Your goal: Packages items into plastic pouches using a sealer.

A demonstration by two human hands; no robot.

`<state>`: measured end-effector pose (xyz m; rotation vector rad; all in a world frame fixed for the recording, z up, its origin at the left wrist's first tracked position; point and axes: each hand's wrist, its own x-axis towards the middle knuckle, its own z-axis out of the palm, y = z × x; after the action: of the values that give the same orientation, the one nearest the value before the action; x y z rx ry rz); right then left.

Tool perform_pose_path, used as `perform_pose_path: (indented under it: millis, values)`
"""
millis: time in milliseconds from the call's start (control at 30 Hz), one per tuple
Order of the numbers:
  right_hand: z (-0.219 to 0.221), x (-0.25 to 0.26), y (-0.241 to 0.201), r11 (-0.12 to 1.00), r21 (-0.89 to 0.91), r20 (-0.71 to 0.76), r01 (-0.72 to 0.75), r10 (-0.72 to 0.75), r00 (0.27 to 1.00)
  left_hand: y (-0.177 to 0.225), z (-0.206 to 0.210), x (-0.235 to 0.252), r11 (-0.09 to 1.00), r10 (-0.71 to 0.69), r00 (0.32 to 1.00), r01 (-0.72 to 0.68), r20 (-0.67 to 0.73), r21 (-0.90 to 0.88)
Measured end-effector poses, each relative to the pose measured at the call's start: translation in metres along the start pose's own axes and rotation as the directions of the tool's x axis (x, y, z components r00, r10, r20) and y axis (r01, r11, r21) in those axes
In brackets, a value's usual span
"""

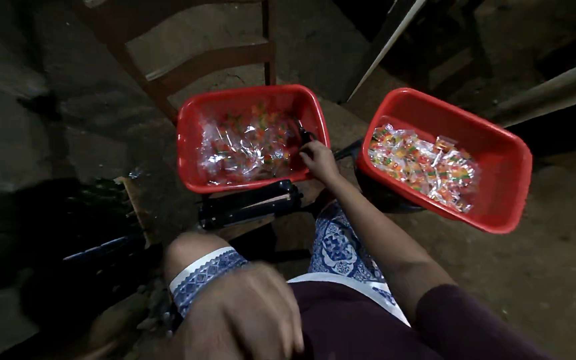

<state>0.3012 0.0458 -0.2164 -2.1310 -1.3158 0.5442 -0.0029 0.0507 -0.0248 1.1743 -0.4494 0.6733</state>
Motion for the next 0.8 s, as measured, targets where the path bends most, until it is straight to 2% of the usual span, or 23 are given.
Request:
perform_pose_path:
  millis: [33,100,133,267,333,400,500,600,633,700,800]
  values:
    - [0.007,0.015,-0.005,1.000,-0.024,0.056,-0.012,0.013,0.998,-0.016,-0.016,-0.002,0.994,0.073,0.991,-0.063,-0.113,0.090]
    - [0.021,0.046,-0.013,0.996,-0.086,0.154,-0.033,0.046,0.987,-0.048,-0.052,-0.008,0.944,0.143,0.941,-0.037,-0.307,0.328]
    - [0.029,0.060,-0.017,0.991,-0.129,0.197,-0.033,0.058,0.979,-0.063,-0.070,-0.014,0.930,0.161,0.913,-0.013,-0.375,0.368]
    - [0.058,0.094,-0.026,0.961,-0.272,0.303,0.046,0.041,0.952,-0.095,-0.115,-0.034,0.934,0.146,0.799,0.084,-0.584,0.348]
    - [0.060,0.102,-0.038,0.917,-0.395,0.392,0.052,0.118,0.912,-0.100,-0.125,-0.040,0.933,0.117,0.745,0.144,-0.656,0.330]
    - [0.060,0.109,-0.043,0.887,-0.460,0.416,0.027,0.188,0.890,-0.105,-0.133,-0.044,0.925,0.101,0.700,0.196,-0.707,0.326]
    - [0.060,0.118,-0.034,0.854,-0.519,0.402,0.034,0.209,0.892,-0.110,-0.140,-0.048,0.910,0.064,0.644,0.276,-0.762,0.310]
    - [0.048,0.121,-0.025,0.866,-0.499,0.413,0.002,0.236,0.880,-0.112,-0.149,-0.050,0.889,-0.001,0.627,0.357,-0.779,0.287]
    - [0.042,0.121,-0.021,0.887,-0.461,0.400,0.008,0.199,0.895,-0.113,-0.152,-0.051,0.885,-0.024,0.626,0.376,-0.780,0.275]
    - [0.031,0.119,-0.009,0.937,-0.338,0.346,0.090,0.035,0.938,-0.113,-0.156,-0.049,0.877,-0.086,0.597,0.424,-0.798,0.223]
    - [0.008,0.109,-0.014,0.968,-0.018,0.204,0.252,-0.243,0.948,-0.112,-0.156,-0.044,0.860,-0.143,0.534,0.483,-0.833,0.163]
